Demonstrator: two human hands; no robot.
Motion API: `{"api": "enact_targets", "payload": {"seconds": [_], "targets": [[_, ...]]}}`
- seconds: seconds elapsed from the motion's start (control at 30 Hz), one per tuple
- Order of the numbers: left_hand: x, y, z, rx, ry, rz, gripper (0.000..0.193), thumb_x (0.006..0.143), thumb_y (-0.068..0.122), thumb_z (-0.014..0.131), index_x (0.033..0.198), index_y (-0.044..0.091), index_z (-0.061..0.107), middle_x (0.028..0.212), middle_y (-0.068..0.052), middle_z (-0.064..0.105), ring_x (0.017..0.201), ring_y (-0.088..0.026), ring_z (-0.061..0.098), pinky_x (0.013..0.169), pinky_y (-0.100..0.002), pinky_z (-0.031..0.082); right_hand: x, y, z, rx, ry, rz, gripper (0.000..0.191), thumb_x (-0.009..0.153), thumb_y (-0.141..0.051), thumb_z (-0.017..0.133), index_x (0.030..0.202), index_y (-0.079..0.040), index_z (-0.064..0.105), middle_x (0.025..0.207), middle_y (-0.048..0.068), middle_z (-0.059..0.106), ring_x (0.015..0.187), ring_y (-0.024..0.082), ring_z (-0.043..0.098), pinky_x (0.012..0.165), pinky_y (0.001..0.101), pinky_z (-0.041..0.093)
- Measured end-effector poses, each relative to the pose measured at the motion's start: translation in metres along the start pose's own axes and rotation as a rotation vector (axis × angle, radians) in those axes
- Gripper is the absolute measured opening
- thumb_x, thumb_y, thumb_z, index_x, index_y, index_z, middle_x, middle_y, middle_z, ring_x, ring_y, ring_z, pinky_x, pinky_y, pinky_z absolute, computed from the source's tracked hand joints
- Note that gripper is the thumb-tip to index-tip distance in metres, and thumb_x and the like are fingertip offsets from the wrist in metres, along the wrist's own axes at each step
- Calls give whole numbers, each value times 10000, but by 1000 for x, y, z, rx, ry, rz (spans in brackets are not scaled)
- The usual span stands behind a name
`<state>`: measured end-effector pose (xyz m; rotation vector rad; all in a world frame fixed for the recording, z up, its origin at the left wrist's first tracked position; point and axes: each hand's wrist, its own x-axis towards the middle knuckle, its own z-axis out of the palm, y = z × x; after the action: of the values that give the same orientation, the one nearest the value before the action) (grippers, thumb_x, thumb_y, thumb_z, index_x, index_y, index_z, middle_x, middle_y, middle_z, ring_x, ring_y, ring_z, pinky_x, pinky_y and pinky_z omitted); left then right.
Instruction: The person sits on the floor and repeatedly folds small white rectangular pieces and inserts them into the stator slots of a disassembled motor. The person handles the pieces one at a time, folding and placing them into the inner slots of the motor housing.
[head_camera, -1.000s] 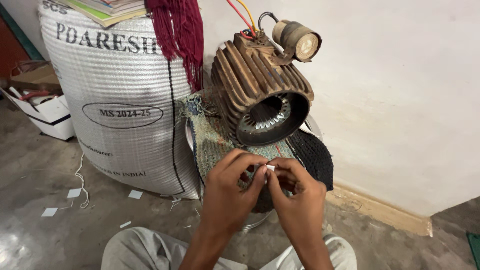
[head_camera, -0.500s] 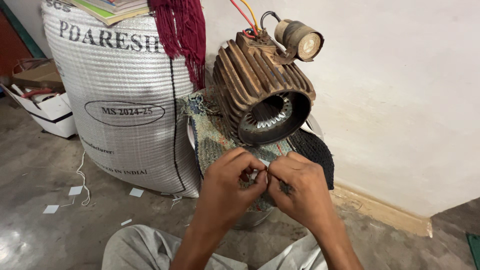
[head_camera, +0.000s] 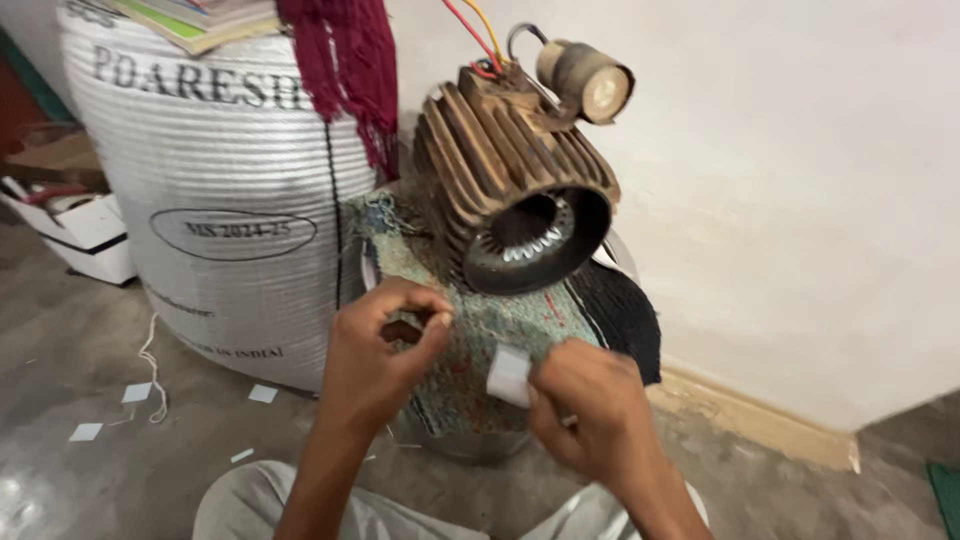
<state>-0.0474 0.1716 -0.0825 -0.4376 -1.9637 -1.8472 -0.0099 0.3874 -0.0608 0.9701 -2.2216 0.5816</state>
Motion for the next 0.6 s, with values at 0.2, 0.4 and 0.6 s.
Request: {"api": "enact_targets", "payload": {"seconds": [0.2, 0.4, 0.6], "targets": [[-27, 6, 37, 192, -290, 148, 217, 852, 82, 735, 1065, 41, 740, 990, -61, 735, 840, -208, 711, 736, -336, 584, -12, 11, -3, -6, 7, 168, 129, 746, -17, 736, 859, -38, 676, 783, 105, 636, 728, 309, 652, 630, 387, 518], [-26, 19, 39, 329, -201, 424, 129, 929, 91, 680, 1046, 35, 682, 987, -81, 693, 915, -291, 679, 786, -383, 550, -2, -11, -7, -93, 89, 341, 147, 765, -54, 773, 905, -63, 729, 830, 84, 688, 741, 274, 682, 648, 367, 527], [-14, 27, 20, 429, -138, 483, 78, 968, 96, 635, 964, 18, 629, 925, -105, 633, 875, -301, 632, 789, -409, 532, 27, -40, 13, -46, 303, 389, 187, 759, -16, 784, 917, -37, 687, 916, 90, 691, 827, 244, 667, 662, 334, 516]]}}
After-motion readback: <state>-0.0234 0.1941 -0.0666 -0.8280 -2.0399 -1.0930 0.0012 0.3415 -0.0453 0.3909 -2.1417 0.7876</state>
